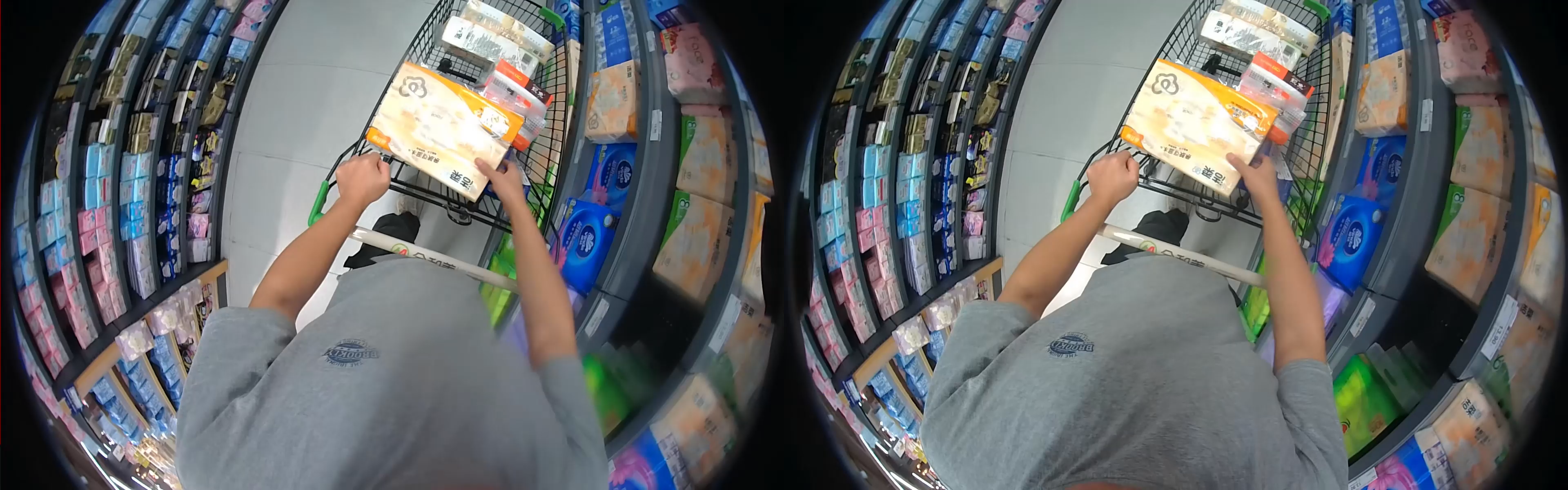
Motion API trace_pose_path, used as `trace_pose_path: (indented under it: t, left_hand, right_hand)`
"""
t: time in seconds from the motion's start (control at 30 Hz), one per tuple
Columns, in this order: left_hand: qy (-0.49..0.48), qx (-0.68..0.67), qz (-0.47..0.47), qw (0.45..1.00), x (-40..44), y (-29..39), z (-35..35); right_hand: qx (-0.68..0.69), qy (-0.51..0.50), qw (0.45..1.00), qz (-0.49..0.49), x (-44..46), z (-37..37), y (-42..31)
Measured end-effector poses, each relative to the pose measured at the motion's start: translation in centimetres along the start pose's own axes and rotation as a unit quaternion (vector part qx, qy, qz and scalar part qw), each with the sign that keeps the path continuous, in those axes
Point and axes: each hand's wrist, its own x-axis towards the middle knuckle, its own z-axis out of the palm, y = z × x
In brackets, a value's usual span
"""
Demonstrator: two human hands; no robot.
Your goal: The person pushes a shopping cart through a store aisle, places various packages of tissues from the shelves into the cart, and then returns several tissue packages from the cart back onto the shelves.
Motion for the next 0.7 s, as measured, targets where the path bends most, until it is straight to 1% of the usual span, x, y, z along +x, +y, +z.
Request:
trace_pose_path:
  t: [0.03,0.1,0.13,0.17,0.23,0.3,0.33,0.43,0.53,0.63,0.7]
  left_hand:
    - [0.002,-0.003,0.005,1.000,0.5,0.1,0.3]
    - [0.000,0.002,-0.012,1.000,2.4,0.9,1.0]
    - [-0.015,0.002,-0.018,1.000,2.7,0.9,0.5]
    - [-0.012,-0.009,-0.006,1.000,3.4,1.0,0.2]
    - [-0.046,0.002,-0.037,0.998,5.6,1.8,0.4]
    - [-0.049,-0.012,-0.035,0.998,6.6,2.6,1.1]
    - [-0.054,-0.010,-0.039,0.998,7.0,3.1,1.4]
    - [-0.039,-0.013,-0.038,0.998,9.0,3.9,2.2]
    - [-0.041,-0.009,-0.040,0.998,10.9,4.7,1.8]
    - [-0.036,-0.004,-0.035,0.999,13.0,4.9,1.7]
    - [-0.028,-0.005,-0.035,0.999,14.3,5.2,1.6]
  right_hand:
    - [0.001,0.003,1.000,0.001,2.2,0.6,2.6]
    - [0.060,0.025,0.998,0.018,1.1,0.9,-1.4]
    - [0.057,0.038,0.997,0.028,1.5,1.1,-1.1]
    - [0.066,0.042,0.997,0.020,1.7,1.4,-1.8]
    - [0.055,0.049,0.997,0.008,4.6,0.9,-1.9]
    - [0.036,0.047,0.998,0.031,6.7,0.0,-1.4]
    - [0.045,0.048,0.998,0.018,7.4,-0.5,-0.5]
    - [0.076,0.035,0.997,-0.007,8.6,-1.5,-2.3]
    - [0.076,0.018,0.997,0.022,10.7,-2.1,-3.5]
    - [0.071,0.002,0.997,0.034,12.0,-2.8,-6.0]
    - [0.062,-0.001,0.997,0.035,14.2,-3.4,-6.0]
